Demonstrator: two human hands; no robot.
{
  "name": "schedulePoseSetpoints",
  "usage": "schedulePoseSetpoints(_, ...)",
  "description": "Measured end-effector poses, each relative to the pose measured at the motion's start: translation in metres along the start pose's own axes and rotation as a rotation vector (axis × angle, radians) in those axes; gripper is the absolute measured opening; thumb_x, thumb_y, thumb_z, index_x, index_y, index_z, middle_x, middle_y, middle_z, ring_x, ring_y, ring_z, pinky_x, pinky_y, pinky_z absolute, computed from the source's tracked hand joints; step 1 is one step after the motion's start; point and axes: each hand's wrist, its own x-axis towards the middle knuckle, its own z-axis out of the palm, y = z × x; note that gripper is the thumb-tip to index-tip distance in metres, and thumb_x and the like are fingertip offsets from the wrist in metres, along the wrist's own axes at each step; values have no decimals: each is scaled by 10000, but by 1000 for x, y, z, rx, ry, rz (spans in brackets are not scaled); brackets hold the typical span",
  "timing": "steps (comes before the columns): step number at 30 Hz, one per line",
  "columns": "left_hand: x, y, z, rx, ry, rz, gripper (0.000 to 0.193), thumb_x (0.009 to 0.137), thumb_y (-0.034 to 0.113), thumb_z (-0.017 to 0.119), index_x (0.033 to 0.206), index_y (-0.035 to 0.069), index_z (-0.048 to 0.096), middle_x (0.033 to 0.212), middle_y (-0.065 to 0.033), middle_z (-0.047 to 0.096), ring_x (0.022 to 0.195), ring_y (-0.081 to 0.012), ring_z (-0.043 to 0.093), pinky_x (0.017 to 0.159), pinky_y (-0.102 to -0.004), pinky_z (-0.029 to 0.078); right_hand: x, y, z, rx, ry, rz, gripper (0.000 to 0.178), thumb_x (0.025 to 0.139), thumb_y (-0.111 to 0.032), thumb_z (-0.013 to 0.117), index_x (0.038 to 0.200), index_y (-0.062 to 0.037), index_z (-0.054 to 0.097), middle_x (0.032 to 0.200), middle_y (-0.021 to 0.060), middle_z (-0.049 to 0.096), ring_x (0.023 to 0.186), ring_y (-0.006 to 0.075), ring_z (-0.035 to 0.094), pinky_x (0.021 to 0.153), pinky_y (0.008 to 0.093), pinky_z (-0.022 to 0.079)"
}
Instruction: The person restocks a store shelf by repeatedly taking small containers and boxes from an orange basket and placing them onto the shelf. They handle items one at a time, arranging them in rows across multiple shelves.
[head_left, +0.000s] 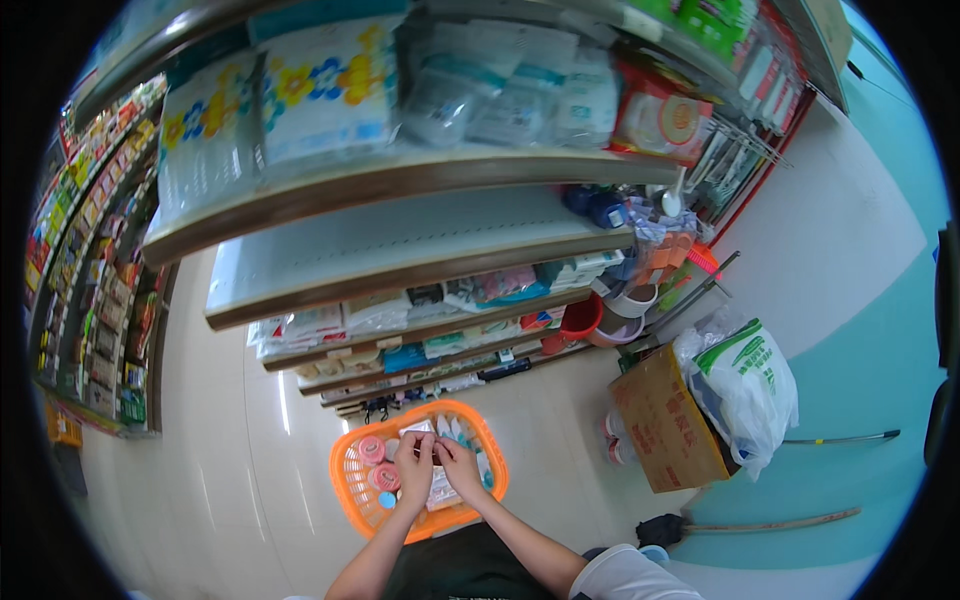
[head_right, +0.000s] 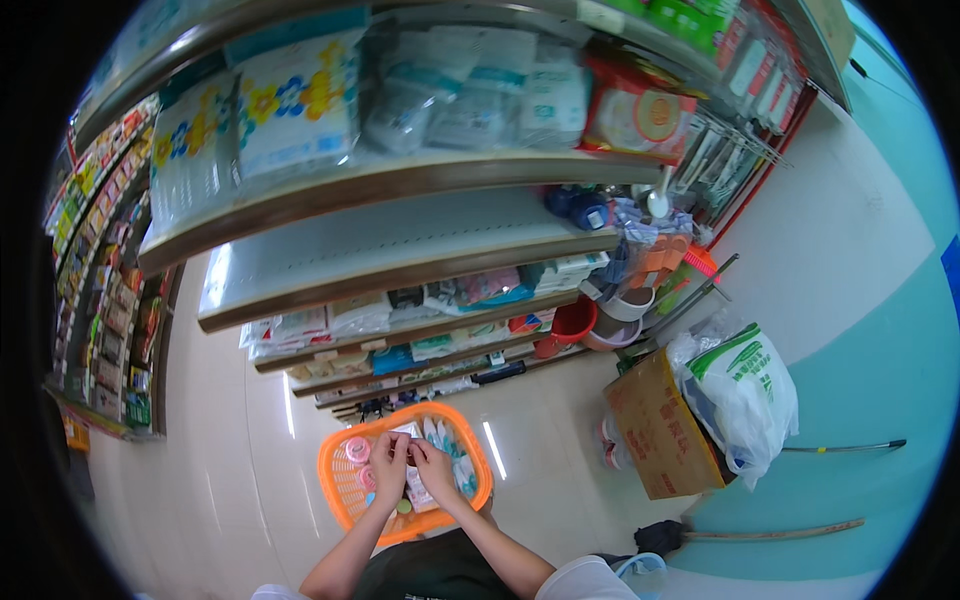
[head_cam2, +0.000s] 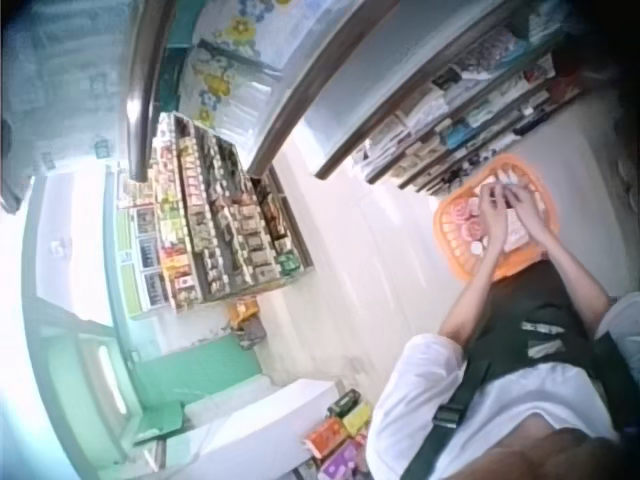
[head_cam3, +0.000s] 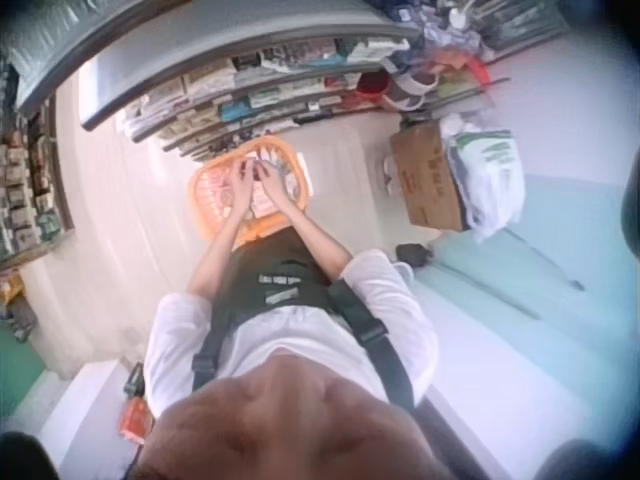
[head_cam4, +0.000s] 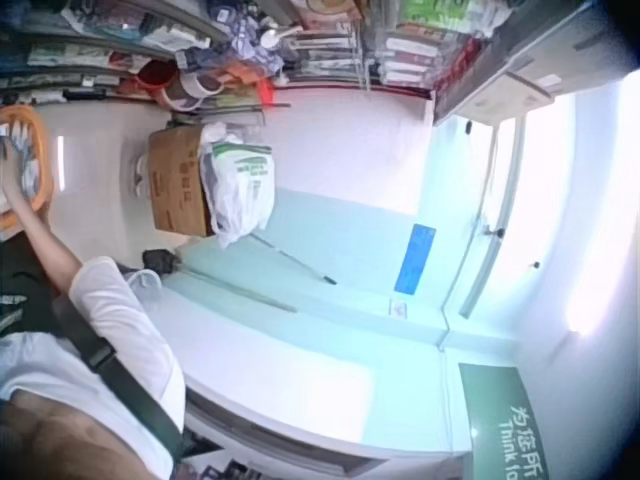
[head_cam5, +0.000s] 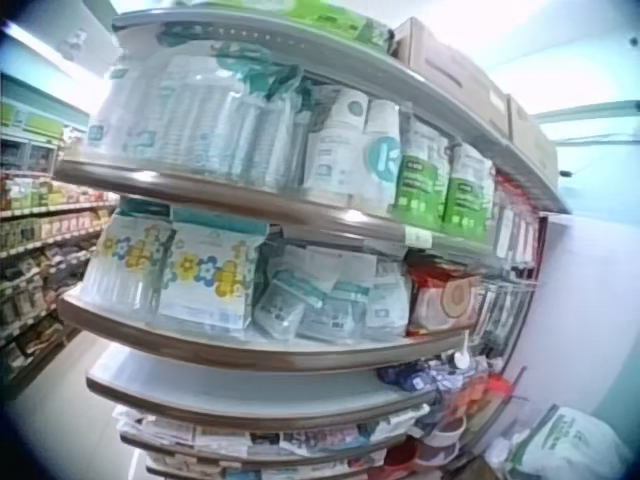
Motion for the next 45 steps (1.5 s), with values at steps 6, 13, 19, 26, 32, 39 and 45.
schedulePoseSetpoints(6,44,85,93,-225,-125,13,195,991,136,598,867,-11,627,710,-43,619,636,-70,584,533,-253,467,46,-41,-96,175,114,-153,220,1000,-73,575,1157,30,690,970,91,750,827,131,713,726,267,581)
schedulePoseSetpoints(13,127,184,221,-40,-227,431,83,958,58,602,972,-7,652,770,-41,647,689,-88,591,623,-250,484,123,-109,-230,232,348,-315,197,974,-154,652,975,19,745,782,40,726,713,75,671,651,239,539)
schedulePoseSetpoints(19,195,248,308,171,-251,708,352,888,88,641,1234,28,610,1189,-180,642,1084,-326,615,911,-401,501,197,-168,-319,-8,649,-626,268,1003,-220,560,1025,2,709,990,141,711,952,260,662,853,361,498)
schedulePoseSetpoints(26,245,249,376,613,-141,751,690,826,201,702,1436,18,436,1350,-237,550,1262,-449,468,1061,-519,409,271,-169,-364,-247,723,-418,633,1038,-482,410,1490,-39,401,1495,207,448,1434,377,330,1152,542,172)
schedulePoseSetpoints(32,260,245,394,608,-242,546,725,795,166,689,1435,-21,403,1352,-313,519,1248,-499,490,1032,-525,436,290,-166,-365,-269,679,-360,754,1033,-575,363,1525,-5,335,1562,241,364,1527,386,141,1165,596,-26)
schedulePoseSetpoints(39,214,253,379,196,-189,684,596,895,144,650,1393,-44,383,1508,-327,359,1257,-489,502,1017,-496,464,266,-174,-357,160,679,-677,607,1018,-424,561,1427,10,450,1319,216,591,1191,307,563,1039,391,406)
schedulePoseSetpoints(45,178,245,318,90,-117,829,427,875,31,657,1246,9,447,1548,-255,334,1349,-463,441,1073,-473,427,209,-180,-297,490,500,-693,504,1019,-154,594,1447,-2,377,1290,113,560,993,120,566,820,259,480)
